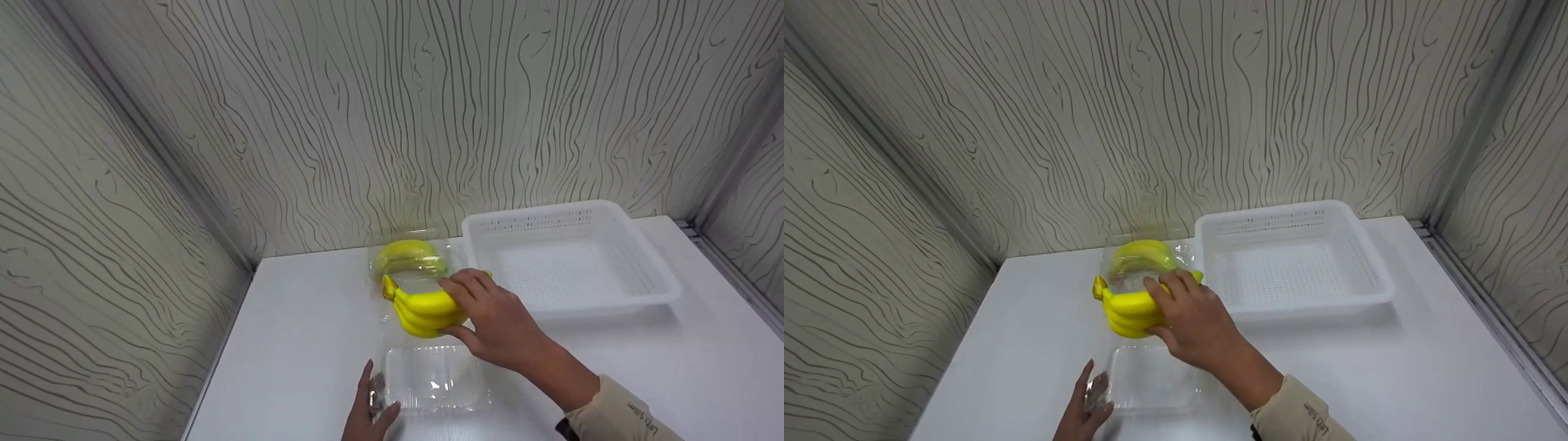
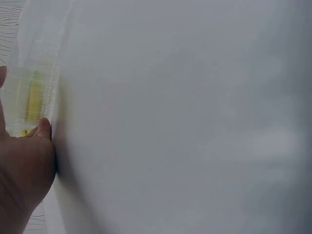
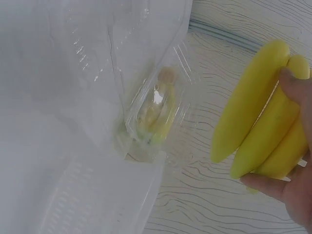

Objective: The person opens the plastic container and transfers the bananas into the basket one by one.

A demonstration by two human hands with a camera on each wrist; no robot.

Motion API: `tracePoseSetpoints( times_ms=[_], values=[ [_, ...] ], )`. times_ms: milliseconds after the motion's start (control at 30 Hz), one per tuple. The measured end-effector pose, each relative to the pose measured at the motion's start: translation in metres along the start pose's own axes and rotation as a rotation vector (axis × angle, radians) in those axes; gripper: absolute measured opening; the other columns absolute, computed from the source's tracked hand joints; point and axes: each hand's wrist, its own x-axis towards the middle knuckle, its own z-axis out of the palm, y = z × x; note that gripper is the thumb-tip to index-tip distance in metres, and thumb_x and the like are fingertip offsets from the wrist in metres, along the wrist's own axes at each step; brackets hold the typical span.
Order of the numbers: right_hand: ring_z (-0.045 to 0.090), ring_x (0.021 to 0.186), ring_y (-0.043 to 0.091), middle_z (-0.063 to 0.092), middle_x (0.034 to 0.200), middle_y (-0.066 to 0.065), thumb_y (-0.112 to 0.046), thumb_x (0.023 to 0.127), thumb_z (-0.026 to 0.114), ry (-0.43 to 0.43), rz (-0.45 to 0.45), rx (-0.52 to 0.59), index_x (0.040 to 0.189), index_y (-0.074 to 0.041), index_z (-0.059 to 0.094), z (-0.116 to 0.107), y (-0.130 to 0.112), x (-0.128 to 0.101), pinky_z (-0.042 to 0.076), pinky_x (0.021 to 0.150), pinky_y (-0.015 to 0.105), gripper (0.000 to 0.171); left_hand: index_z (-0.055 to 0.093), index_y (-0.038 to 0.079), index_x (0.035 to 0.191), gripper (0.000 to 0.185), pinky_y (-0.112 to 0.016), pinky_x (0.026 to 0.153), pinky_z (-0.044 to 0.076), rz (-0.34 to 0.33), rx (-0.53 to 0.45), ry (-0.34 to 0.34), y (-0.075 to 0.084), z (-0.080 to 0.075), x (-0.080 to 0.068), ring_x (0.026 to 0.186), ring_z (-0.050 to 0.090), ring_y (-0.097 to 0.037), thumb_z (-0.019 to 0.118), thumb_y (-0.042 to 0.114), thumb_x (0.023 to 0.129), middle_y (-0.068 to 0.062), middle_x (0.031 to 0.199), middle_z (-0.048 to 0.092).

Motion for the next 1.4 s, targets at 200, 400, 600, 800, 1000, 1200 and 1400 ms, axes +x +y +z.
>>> tracePoseSetpoints(
  times_ms=[200,400,600,800,1000,1200,1400],
  values=[
    [0.064,0.127,0.022,0.065,0.132,0.000,-0.041,0.077,0.097,0.017,0.041,-0.039,0.147,-0.022,0.059,-0.012,0.016,0.000,0.068,0.087,0.040,0.082,0.007,0.016,0.172,0.106,-0.081,0.117,0.036,0.025,0.000,0.000,0.000,-0.001,0.002,0.145,0.049,-0.061,0.074,0.046,0.095,-0.034,0.168,0.034],
    [0.063,0.128,0.027,0.065,0.133,0.003,-0.034,0.074,0.100,0.023,0.127,-0.070,0.148,-0.020,0.059,-0.021,0.037,-0.009,0.068,0.081,0.045,0.085,0.001,0.016,0.172,0.109,-0.082,0.113,0.039,0.008,-0.019,-0.055,-0.006,-0.003,0.003,0.145,0.042,-0.068,0.072,0.050,0.095,-0.036,0.169,0.027],
    [0.063,0.125,0.031,0.065,0.132,0.009,-0.026,0.075,0.100,0.027,0.206,-0.079,0.148,-0.015,0.058,-0.029,0.061,-0.029,0.068,0.080,0.049,0.085,0.002,0.015,0.172,0.109,-0.079,0.114,0.041,-0.004,-0.024,-0.060,-0.011,-0.003,-0.005,0.146,0.043,-0.066,0.072,0.049,0.096,-0.036,0.170,0.026],
    [0.060,0.126,0.036,0.063,0.135,0.014,-0.026,0.080,0.096,0.005,0.282,-0.113,0.150,-0.012,0.056,-0.041,0.087,-0.039,0.067,0.074,0.057,0.081,0.009,0.022,0.173,0.106,-0.077,0.115,0.041,0.015,0.040,0.034,-0.002,-0.001,-0.004,0.149,0.043,-0.062,0.074,0.049,0.094,-0.035,0.169,0.032],
    [0.055,0.132,0.039,0.060,0.140,0.017,-0.029,0.087,0.090,-0.087,0.363,-0.122,0.153,-0.013,0.051,-0.048,0.104,-0.050,0.064,0.075,0.065,0.078,0.012,0.023,0.173,0.103,-0.076,0.119,0.039,0.031,0.049,0.058,0.002,0.002,-0.008,0.154,0.035,-0.062,0.076,0.044,0.095,-0.036,0.170,0.030],
    [0.049,0.137,0.042,0.055,0.146,0.020,-0.030,0.091,0.086,-0.166,0.434,-0.123,0.155,-0.012,0.046,-0.051,0.124,-0.059,0.060,0.082,0.072,0.078,0.012,0.026,0.173,0.100,-0.073,0.118,0.043,0.082,0.050,0.045,0.000,0.002,-0.007,0.153,0.041,-0.057,0.075,0.041,0.097,-0.033,0.171,0.030],
    [0.044,0.141,0.045,0.053,0.149,0.022,-0.031,0.094,0.082,-0.257,0.500,-0.069,0.151,-0.010,0.048,-0.047,0.139,-0.058,0.056,0.090,0.076,0.070,0.011,0.025,0.173,0.101,-0.073,0.119,0.041,0.071,0.064,0.042,-0.002,0.000,-0.009,0.155,0.037,-0.058,0.074,0.046,0.097,-0.031,0.172,0.030]
  ],
)
